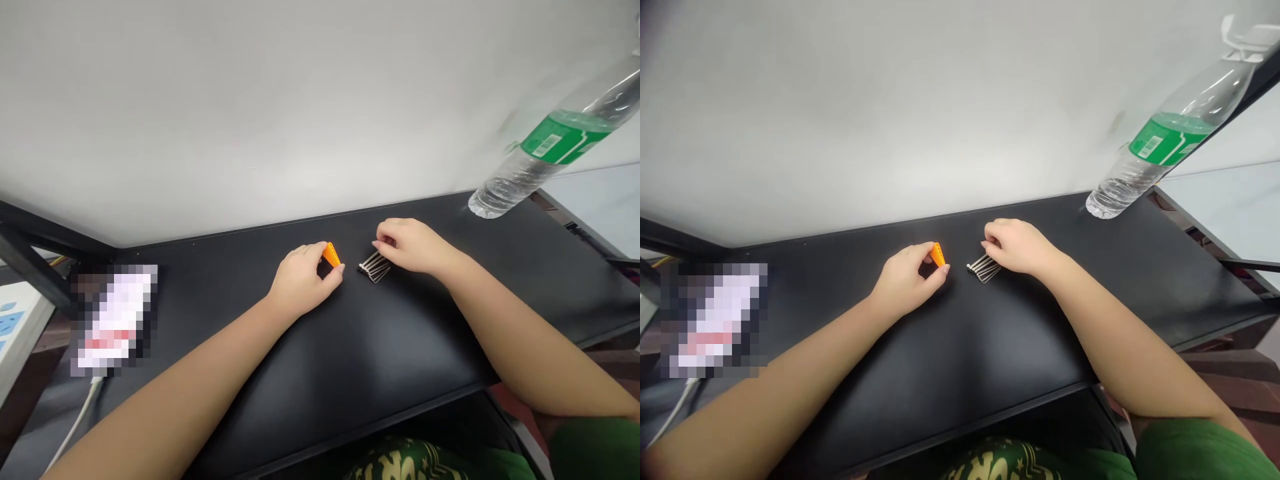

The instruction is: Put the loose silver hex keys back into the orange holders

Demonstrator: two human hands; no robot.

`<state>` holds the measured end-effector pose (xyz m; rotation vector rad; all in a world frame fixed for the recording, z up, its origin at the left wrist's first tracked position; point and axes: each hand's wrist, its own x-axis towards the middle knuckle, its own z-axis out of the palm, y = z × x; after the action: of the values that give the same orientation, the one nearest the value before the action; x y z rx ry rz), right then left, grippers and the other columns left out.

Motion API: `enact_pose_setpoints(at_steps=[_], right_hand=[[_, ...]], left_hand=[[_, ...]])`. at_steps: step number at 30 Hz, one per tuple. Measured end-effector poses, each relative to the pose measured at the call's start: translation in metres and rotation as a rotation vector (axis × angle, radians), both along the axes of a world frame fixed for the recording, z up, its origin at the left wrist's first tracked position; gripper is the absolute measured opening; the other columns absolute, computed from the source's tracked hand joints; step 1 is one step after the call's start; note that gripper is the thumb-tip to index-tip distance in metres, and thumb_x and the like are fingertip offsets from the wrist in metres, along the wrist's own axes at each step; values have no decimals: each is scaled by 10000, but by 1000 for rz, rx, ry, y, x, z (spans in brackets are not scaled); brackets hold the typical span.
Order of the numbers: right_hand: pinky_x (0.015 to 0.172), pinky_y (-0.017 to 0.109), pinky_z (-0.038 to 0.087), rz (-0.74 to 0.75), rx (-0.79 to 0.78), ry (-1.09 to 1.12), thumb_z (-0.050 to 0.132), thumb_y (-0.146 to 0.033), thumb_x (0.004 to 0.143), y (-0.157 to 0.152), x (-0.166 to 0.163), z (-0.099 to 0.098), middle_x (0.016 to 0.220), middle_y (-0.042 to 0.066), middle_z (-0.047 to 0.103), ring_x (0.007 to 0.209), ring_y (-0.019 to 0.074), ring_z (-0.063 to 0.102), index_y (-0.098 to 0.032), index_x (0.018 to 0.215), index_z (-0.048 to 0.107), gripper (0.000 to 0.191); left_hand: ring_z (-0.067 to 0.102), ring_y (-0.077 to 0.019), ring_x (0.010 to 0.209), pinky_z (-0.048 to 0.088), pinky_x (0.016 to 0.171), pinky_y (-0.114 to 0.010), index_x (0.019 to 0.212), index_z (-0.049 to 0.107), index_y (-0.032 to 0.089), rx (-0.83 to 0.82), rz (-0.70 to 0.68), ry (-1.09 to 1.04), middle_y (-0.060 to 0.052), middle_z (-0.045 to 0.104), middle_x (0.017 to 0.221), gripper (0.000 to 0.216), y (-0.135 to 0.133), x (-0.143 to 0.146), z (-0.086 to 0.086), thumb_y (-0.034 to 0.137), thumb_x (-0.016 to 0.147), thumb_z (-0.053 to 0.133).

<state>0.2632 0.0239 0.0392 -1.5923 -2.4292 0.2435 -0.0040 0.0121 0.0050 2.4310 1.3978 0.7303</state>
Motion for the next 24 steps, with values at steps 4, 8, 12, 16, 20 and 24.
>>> enact_pose_setpoints(at_steps=[4, 8, 12, 16, 20, 24], right_hand=[[893, 339, 453, 247, -18, 48, 573, -228, 966, 2, 1, -8, 1060, 89, 684, 1004, 231, 617, -199, 1007, 749, 183], [920, 384, 457, 324, -17, 16, 567, -216, 987, 4, -7, -14, 1047, 91, 709, 971, 246, 592, -204, 976, 790, 224], [901, 393, 464, 336, -6, -22, 560, -207, 995, 5, -8, -13, 1008, 96, 728, 948, 248, 595, -202, 950, 801, 246], [920, 387, 482, 348, -36, 54, 543, -180, 992, 4, -4, -10, 1029, 102, 732, 960, 237, 641, -185, 982, 795, 252], [936, 390, 487, 366, -63, 73, 560, -178, 976, 3, -4, -10, 1036, 104, 729, 962, 233, 661, -182, 999, 796, 237], [923, 394, 482, 361, -70, 62, 540, -193, 991, 4, -6, -14, 1030, 102, 714, 945, 230, 654, -186, 988, 802, 262]], left_hand=[[673, -224, 879, 534, 835, -375, 1174, 620, 221, -10, -5, -39, -25, 709, 926, 320, 2, -2, 0, 360, 886, 604], [670, -222, 876, 538, 832, -372, 1184, 614, 229, -8, -13, -52, -19, 704, 926, 346, 1, -2, 0, 328, 853, 622], [674, -223, 870, 545, 842, -380, 1194, 622, 226, -6, -6, -59, -19, 709, 930, 365, 1, -2, 0, 332, 845, 634], [687, -239, 921, 548, 870, -395, 1252, 617, 212, -4, -4, -31, -38, 726, 987, 425, 0, -1, 0, 343, 848, 638], [687, -262, 942, 538, 874, -416, 1326, 590, 201, -8, 0, 42, -57, 738, 1023, 505, 0, 0, 1, 380, 858, 649], [671, -263, 932, 521, 864, -419, 1297, 598, 210, -24, -8, 89, -49, 737, 1005, 459, 1, 0, 1, 375, 872, 651]])
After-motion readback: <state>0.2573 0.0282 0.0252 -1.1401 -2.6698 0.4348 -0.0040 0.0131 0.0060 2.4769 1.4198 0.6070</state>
